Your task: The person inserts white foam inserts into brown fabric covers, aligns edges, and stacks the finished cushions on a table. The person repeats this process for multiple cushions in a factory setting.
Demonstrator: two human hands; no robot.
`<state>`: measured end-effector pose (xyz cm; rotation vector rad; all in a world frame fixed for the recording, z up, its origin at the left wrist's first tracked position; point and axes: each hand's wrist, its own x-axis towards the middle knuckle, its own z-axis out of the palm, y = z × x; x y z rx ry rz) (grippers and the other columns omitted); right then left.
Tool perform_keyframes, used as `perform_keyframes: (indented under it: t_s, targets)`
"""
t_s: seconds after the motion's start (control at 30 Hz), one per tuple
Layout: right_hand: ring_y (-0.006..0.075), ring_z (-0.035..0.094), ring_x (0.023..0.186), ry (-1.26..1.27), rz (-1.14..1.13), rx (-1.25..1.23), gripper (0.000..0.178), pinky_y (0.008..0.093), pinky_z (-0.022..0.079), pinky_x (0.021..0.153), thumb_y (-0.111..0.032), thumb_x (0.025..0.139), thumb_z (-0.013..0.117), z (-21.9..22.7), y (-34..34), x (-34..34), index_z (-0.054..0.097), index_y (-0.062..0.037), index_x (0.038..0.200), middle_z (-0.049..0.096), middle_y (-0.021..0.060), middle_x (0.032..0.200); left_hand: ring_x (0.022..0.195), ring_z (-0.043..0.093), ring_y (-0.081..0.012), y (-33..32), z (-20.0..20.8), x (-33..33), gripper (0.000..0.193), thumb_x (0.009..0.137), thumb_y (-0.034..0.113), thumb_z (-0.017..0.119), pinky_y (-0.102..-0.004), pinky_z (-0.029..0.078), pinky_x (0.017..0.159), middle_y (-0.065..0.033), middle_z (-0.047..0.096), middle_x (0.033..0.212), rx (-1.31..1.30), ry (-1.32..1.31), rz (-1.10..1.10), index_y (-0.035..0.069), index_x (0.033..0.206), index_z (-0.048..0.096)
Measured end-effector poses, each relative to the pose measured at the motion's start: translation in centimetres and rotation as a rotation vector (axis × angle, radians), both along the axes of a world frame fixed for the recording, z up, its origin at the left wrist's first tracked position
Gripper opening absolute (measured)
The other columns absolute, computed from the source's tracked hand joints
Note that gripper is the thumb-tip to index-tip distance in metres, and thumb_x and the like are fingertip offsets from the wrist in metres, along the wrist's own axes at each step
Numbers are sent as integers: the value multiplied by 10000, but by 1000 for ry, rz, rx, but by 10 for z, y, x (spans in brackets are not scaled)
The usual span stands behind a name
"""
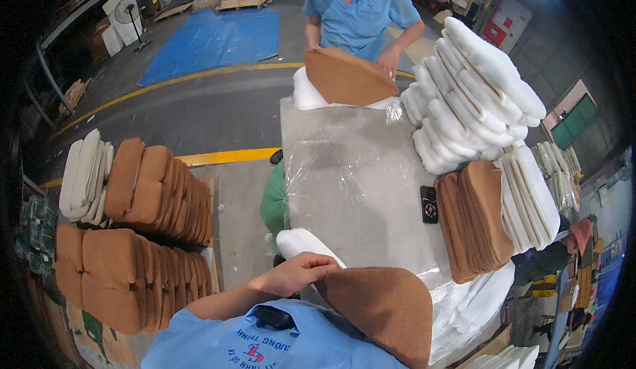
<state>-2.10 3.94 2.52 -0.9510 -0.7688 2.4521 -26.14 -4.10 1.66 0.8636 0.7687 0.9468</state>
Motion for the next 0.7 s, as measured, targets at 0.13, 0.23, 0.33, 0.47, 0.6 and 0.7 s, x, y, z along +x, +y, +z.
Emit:
perform_keyframes:
  t_s: [0.13,0.23,0.33,0.47,0.6,0.7]
  targets:
    - [236,661,1238,37,24,26,476,379,547,1028,-143,987,735,-1,-1,3,523,-24,1396,694,154,1281,1180,619,-223,-5,-39,-13,304,991,161,647,-388,470,1054,-90,690,1208,511,571,-36,50,1274,635]
    - [237,663,1235,58,38,41,476,381,549,1024,-145,987,736,-2,-2,8,521,-24,1394,695,156,1279,1405,487,-403,-14,-47,-5,496,878,164,681,-552,383,1164,-163,605,1343,845,1173,-200,104,1363,593]
    - [239,665,1232,87,67,45,477,383,551,1019,-147,987,737,-3,-2,8,518,-25,1392,695,159,1277,1325,544,-388,-19,-60,13,465,901,178,625,-528,398,1132,-146,619,1304,1052,1504,-142,141,1364,613]
    - [241,667,1228,130,110,31,477,386,553,1013,-149,987,739,0,-2,8,515,-25,1389,696,162,1275,1000,607,-282,-8,-71,15,362,839,170,652,-436,454,916,-59,649,1082,1051,1373,-285,133,1199,668]
    - [243,670,1224,174,150,15,477,388,556,1008,-152,987,740,5,2,7,512,-26,1387,696,165,1272,1046,611,-293,-19,-74,20,406,828,170,672,-432,450,974,-67,651,1117,962,1334,-296,126,1231,664]
    - [244,672,1221,199,196,0,478,390,558,1003,-154,987,741,9,4,6,510,-26,1385,696,167,1271,1160,619,-318,-27,-76,9,477,853,165,692,-441,438,1077,-105,664,1236,898,1225,-213,104,1325,648]
